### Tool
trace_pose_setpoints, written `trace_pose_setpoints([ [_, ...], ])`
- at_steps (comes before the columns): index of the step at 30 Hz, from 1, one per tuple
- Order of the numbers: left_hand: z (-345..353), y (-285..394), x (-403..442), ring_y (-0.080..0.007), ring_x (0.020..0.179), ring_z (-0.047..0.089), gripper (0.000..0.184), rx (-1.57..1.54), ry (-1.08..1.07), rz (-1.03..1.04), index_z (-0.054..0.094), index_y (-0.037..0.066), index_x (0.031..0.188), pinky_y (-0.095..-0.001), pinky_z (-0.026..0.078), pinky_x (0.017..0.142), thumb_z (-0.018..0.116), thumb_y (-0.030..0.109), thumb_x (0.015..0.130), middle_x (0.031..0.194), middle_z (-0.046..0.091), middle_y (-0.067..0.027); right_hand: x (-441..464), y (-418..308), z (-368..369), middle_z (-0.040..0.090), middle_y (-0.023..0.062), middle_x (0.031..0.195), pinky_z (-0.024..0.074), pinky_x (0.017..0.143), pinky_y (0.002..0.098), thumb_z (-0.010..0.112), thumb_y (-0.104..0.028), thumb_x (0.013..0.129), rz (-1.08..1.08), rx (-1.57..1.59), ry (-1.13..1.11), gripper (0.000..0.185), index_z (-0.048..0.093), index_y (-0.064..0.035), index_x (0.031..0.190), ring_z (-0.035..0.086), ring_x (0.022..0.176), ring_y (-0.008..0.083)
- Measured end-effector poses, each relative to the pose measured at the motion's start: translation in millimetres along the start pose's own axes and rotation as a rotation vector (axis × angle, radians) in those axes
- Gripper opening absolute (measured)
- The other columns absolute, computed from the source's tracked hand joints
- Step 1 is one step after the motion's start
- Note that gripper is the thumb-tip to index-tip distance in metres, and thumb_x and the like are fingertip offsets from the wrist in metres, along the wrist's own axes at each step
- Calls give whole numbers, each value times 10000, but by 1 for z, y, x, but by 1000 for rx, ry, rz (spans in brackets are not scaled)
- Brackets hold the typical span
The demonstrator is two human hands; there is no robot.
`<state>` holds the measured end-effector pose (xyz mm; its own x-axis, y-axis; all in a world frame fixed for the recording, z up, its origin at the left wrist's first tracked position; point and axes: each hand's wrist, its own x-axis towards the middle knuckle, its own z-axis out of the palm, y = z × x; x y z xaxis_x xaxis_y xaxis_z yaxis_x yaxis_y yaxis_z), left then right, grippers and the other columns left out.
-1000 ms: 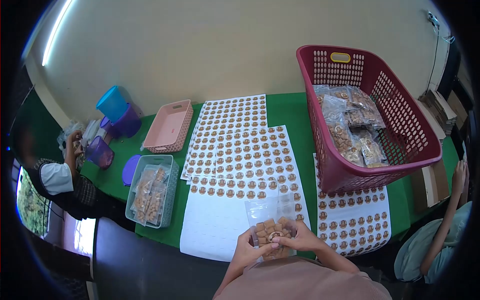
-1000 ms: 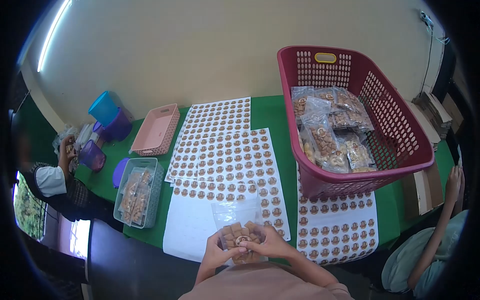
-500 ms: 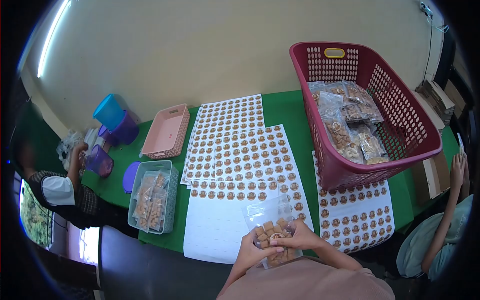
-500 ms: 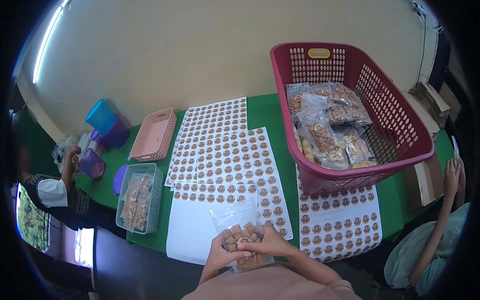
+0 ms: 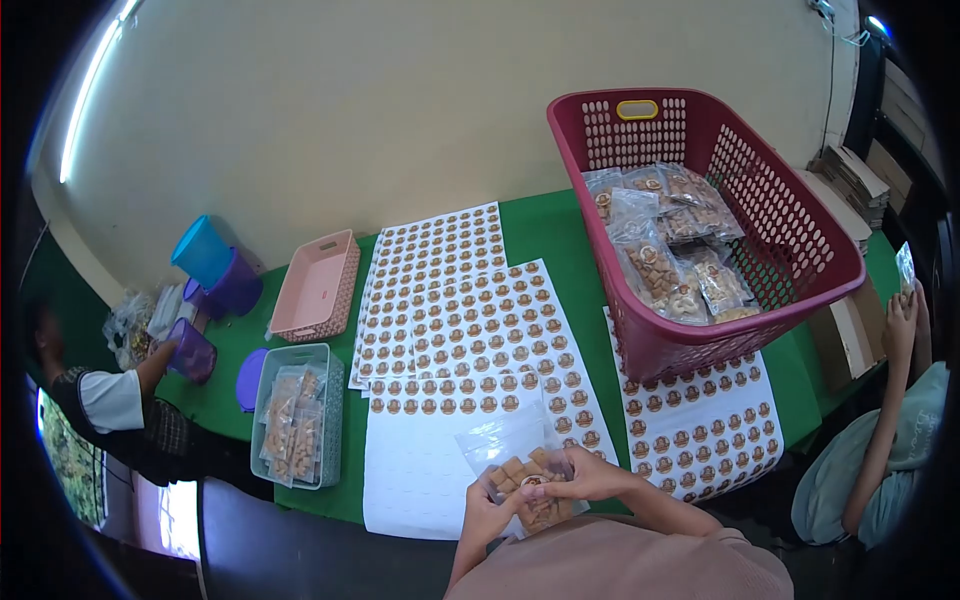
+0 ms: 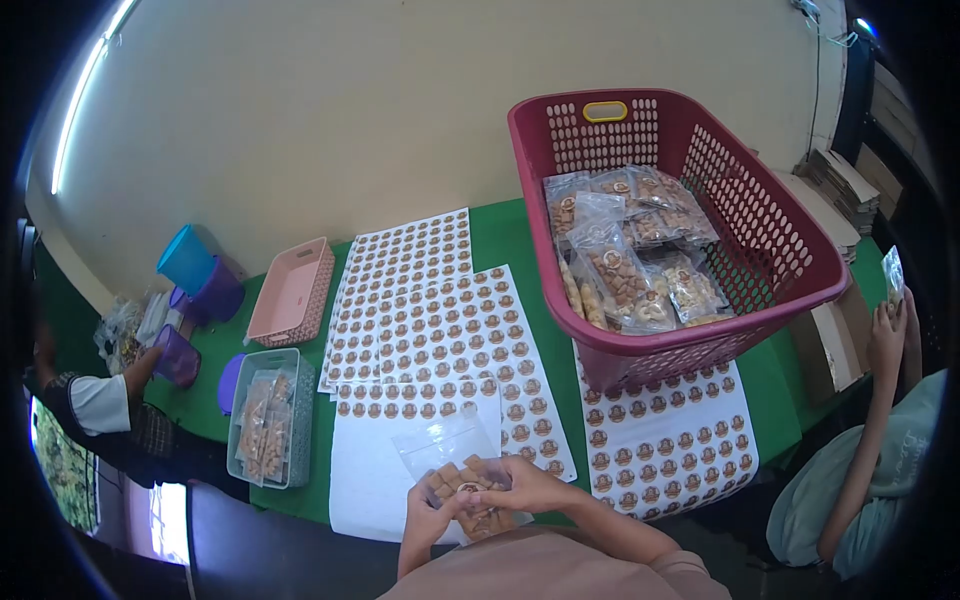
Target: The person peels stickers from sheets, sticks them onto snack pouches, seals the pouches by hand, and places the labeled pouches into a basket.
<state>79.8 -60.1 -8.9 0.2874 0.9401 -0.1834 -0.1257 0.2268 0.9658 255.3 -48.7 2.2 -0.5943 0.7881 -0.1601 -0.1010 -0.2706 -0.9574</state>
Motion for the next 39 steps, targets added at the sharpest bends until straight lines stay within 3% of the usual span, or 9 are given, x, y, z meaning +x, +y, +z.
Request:
trace_pose_setpoints([
  [2,-1,-2,1,-124,758,550,302,7,12,7,474,-63,924,-239,449,676,620,100,715,835,574,-102,3,7,-1,525,83,970,369,785,255,588,-219,748,7,-82,23,420,458,30,1061,471,880,119],
  [13,10,9,2,-127,775,543,263,3,-69,39,476,-54,928,-244,446,682,593,78,734,856,568,-102,-15,16,3,488,108,1045,324,859,301,580,-275,748,-97,-8,55,492,418,19,1108,439,974,165],
  [24,29,-4,-20,-128,730,537,277,38,-200,-12,491,-22,920,-248,437,663,606,136,724,806,561,-75,-72,27,26,522,121,1001,353,825,268,569,-256,760,-108,-5,213,468,438,52,1087,475,913,152],
  [26,35,-14,-19,-128,693,532,264,118,-106,247,510,-5,895,-246,426,640,608,167,719,787,553,-53,-89,29,35,525,131,992,355,821,273,577,-245,755,-101,-10,256,475,436,64,1085,476,905,151],
  [27,42,-10,-23,-126,682,530,203,61,-64,260,545,-7,833,-243,415,630,597,156,724,782,562,-49,-96,31,40,522,133,999,355,819,273,582,-239,752,-109,15,280,476,434,68,1085,474,909,148],
  [34,73,-11,-56,-99,616,530,152,80,-117,114,572,-9,745,-222,420,597,569,143,753,649,570,-55,-151,53,66,511,78,1006,359,816,262,614,-200,734,-66,96,366,459,433,25,1091,462,919,126],
  [37,78,-23,-80,-87,591,517,149,-11,-147,91,556,0,729,-212,410,559,555,144,765,634,559,-51,-167,60,77,466,81,1028,357,840,287,628,-122,708,-257,-181,617,470,394,12,1093,449,955,148],
  [39,85,-28,-95,-83,562,500,148,-149,-114,23,551,9,728,-211,401,540,553,152,766,633,552,-43,-175,67,81,466,78,1009,356,839,287,620,-121,714,-307,-114,611,459,393,8,1092,445,958,146],
])
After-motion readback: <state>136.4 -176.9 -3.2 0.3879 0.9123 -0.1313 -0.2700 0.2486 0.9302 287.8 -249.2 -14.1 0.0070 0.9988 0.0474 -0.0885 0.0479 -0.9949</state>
